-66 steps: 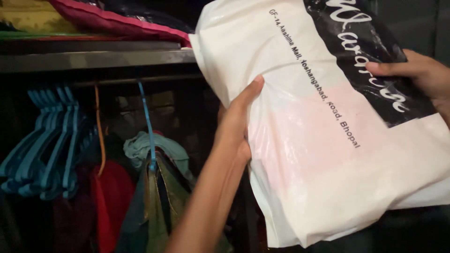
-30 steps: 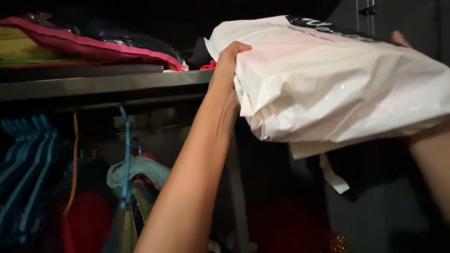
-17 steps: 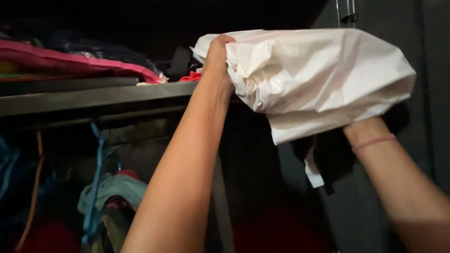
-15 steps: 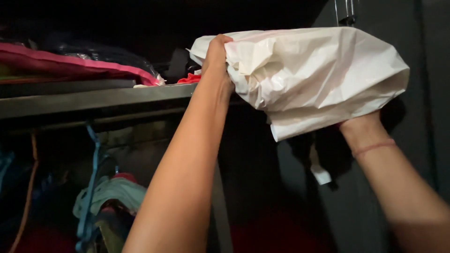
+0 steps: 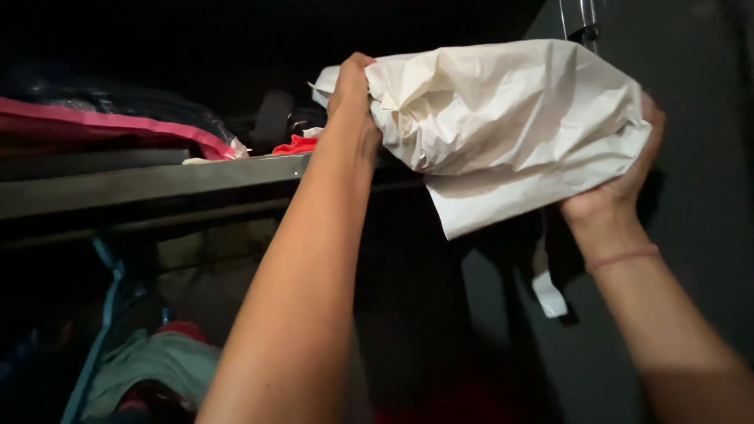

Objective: The person is placing multiple shopping bags onto a top shelf inside a wardrobe.

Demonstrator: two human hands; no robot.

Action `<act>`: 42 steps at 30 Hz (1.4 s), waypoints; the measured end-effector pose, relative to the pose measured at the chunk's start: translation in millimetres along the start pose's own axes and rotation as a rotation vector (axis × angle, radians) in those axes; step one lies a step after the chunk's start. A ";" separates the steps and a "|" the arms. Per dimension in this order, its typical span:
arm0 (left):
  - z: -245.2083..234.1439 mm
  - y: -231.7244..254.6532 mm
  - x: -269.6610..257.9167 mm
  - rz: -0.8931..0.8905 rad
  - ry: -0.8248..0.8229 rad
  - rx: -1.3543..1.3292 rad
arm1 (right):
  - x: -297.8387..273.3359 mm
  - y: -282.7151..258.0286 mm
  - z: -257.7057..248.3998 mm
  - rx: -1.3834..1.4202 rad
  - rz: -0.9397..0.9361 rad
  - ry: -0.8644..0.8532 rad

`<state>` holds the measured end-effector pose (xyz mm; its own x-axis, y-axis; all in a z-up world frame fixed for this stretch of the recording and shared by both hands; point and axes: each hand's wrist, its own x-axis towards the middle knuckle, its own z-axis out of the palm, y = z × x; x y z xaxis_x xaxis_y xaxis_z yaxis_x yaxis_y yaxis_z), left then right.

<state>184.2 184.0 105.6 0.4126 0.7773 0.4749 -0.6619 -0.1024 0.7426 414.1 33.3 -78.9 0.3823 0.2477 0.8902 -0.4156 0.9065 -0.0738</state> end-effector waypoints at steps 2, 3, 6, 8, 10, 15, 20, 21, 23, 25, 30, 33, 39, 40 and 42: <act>-0.9 0.3 9.9 0.004 -0.013 -0.002 | 2.4 2.2 20.8 -0.088 0.023 0.107; -2.2 0.7 16.0 0.013 -0.022 -0.005 | 5.2 5.2 29.8 -0.173 0.050 0.210; -7.0 0.2 29.9 0.006 -0.370 -0.003 | 38.8 28.6 -24.3 0.044 -0.003 -0.019; -9.4 -0.6 35.4 0.037 -0.415 0.007 | 49.1 37.4 -31.9 0.081 0.000 -0.054; -9.6 1.1 34.0 0.073 -0.464 0.022 | 60.5 48.3 -35.9 0.123 -0.002 -0.093; -7.7 -0.1 23.3 0.156 -0.354 0.164 | 80.1 71.0 -40.9 0.181 0.028 -0.028; -22.0 -7.3 52.0 0.173 -0.362 0.155 | 122.5 101.0 -81.9 0.270 0.058 -0.141; -25.4 -8.0 64.3 0.176 -0.476 0.098 | 133.7 109.0 -90.3 0.306 0.062 -0.168; -28.2 -9.3 77.5 0.279 -0.493 0.116 | 144.6 120.2 -88.7 0.328 0.067 -0.148; -29.2 -10.4 83.0 0.379 -0.509 0.134 | 157.3 132.6 -90.7 0.350 0.072 -0.124; -30.4 -13.2 88.9 0.304 -0.530 0.159 | 174.3 150.4 -81.1 0.453 0.122 -0.079; -31.7 -23.8 100.2 0.300 -0.572 0.181 | 147.6 135.8 -43.7 0.413 0.134 -0.052; -25.7 -33.7 78.0 0.343 -0.448 0.538 | 135.6 127.6 -21.1 0.308 0.166 0.022; -27.7 -36.2 86.5 0.343 -0.449 0.536 | 134.7 123.4 -17.6 0.288 0.171 0.033; -33.2 -40.3 103.5 0.506 0.067 0.823 | 132.6 120.1 -12.5 0.258 0.178 0.047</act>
<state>232.9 289.2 109.1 0.1459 0.5528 0.8205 -0.0958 -0.8176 0.5678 425.2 179.3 24.7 0.3203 0.4154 0.8514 -0.6729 0.7324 -0.1042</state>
